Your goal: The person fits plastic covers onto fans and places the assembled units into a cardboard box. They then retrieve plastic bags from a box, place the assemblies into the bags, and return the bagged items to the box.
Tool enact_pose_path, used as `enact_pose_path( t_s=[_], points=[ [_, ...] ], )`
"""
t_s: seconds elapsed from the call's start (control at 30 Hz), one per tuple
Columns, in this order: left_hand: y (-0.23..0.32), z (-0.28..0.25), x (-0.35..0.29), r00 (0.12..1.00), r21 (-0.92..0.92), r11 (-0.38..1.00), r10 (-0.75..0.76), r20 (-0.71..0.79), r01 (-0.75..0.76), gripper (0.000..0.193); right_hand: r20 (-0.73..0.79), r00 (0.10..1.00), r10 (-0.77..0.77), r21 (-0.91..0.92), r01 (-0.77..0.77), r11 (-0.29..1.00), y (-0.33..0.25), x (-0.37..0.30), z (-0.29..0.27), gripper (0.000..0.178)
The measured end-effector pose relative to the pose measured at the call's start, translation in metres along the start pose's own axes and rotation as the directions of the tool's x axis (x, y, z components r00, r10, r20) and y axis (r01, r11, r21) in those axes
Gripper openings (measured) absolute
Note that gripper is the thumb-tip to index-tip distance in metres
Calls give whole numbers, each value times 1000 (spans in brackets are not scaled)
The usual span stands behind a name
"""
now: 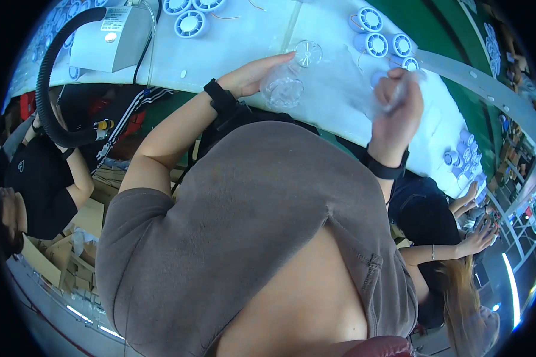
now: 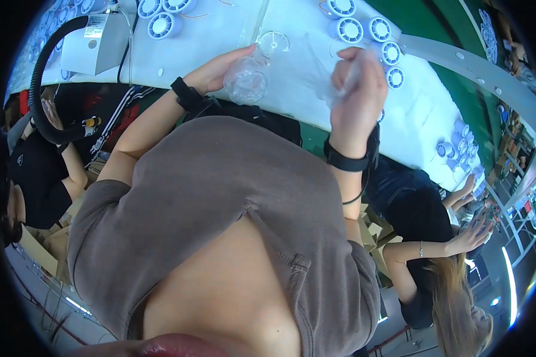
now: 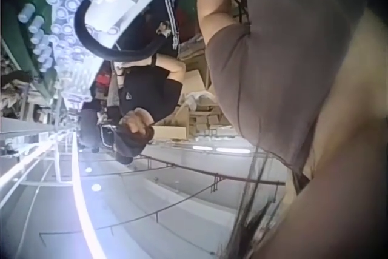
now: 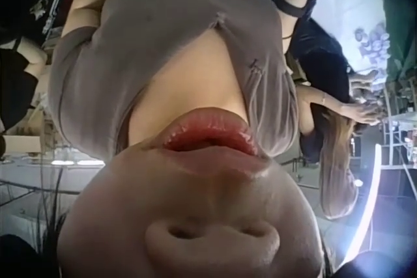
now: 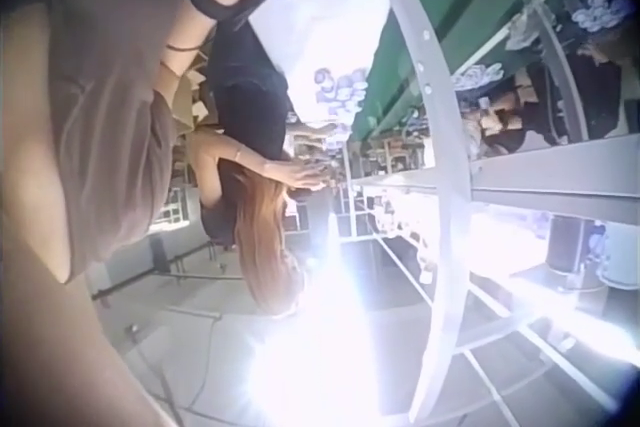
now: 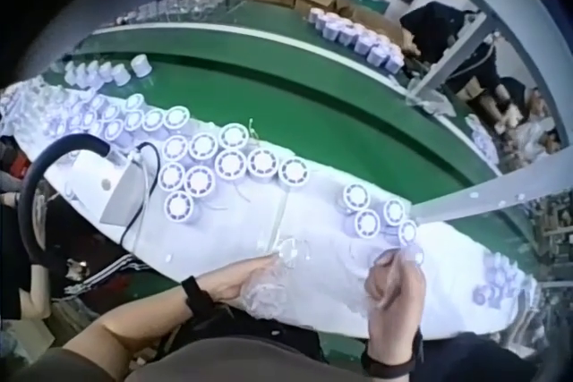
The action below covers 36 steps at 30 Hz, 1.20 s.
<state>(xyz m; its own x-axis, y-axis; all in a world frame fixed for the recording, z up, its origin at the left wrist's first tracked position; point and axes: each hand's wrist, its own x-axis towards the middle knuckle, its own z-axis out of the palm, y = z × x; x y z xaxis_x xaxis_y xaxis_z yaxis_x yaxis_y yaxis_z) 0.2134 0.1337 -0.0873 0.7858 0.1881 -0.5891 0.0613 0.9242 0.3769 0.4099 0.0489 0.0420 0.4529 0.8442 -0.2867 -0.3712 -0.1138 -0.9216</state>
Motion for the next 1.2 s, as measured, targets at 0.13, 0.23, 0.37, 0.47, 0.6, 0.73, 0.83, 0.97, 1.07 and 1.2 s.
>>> enact_pose_path(
  t_s=[0.13, 0.23, 0.37, 0.47, 0.6, 0.73, 0.83, 0.97, 1.07, 1.2],
  points=[
    [13, -1, -13, 998, -45, 998, 45, -46, -47, 42, 176, 984, -26, 6, 26, 1000, -11, -6, -12, 40],
    [20, 18, -36, 945, -74, 964, 234, -228, -257, 39, 251, 964, 89, -338, 1, 941, -1, -9, 0, 39],
    [16, 38, -34, 779, 194, 886, 464, -421, -422, 36, 426, 905, 17, -582, 260, 771, 32, -14, 28, 45],
    [17, 25, -32, 604, 622, 730, 639, -477, -282, 38, 405, 914, 14, -609, 259, 749, 41, -14, 33, 41],
    [29, 23, -33, 378, 924, 362, 878, -293, -124, 42, 341, 940, 6, -590, 209, 780, 38, -15, 20, 34],
    [37, 36, -26, 344, 963, 223, 925, -161, -150, 41, 212, 977, -17, -520, 127, 844, 38, -18, -3, 28],
    [43, 46, -18, 382, 951, 231, 914, -140, -204, 40, 112, 993, -43, -455, 90, 886, 40, -21, -17, 26],
    [55, 56, -22, 413, 933, 252, 901, -130, -257, 38, 30, 994, -104, -379, 107, 919, 41, -30, -20, 27],
    [63, 76, -43, 425, 936, 225, 901, -93, -272, 37, 6, 985, -175, -377, 165, 911, 37, -33, -6, 27],
    [57, 115, -80, 513, 932, 187, 858, -1, -310, 32, 199, 890, -410, -418, 456, 786, 49, -22, 48, 37]
  ],
)
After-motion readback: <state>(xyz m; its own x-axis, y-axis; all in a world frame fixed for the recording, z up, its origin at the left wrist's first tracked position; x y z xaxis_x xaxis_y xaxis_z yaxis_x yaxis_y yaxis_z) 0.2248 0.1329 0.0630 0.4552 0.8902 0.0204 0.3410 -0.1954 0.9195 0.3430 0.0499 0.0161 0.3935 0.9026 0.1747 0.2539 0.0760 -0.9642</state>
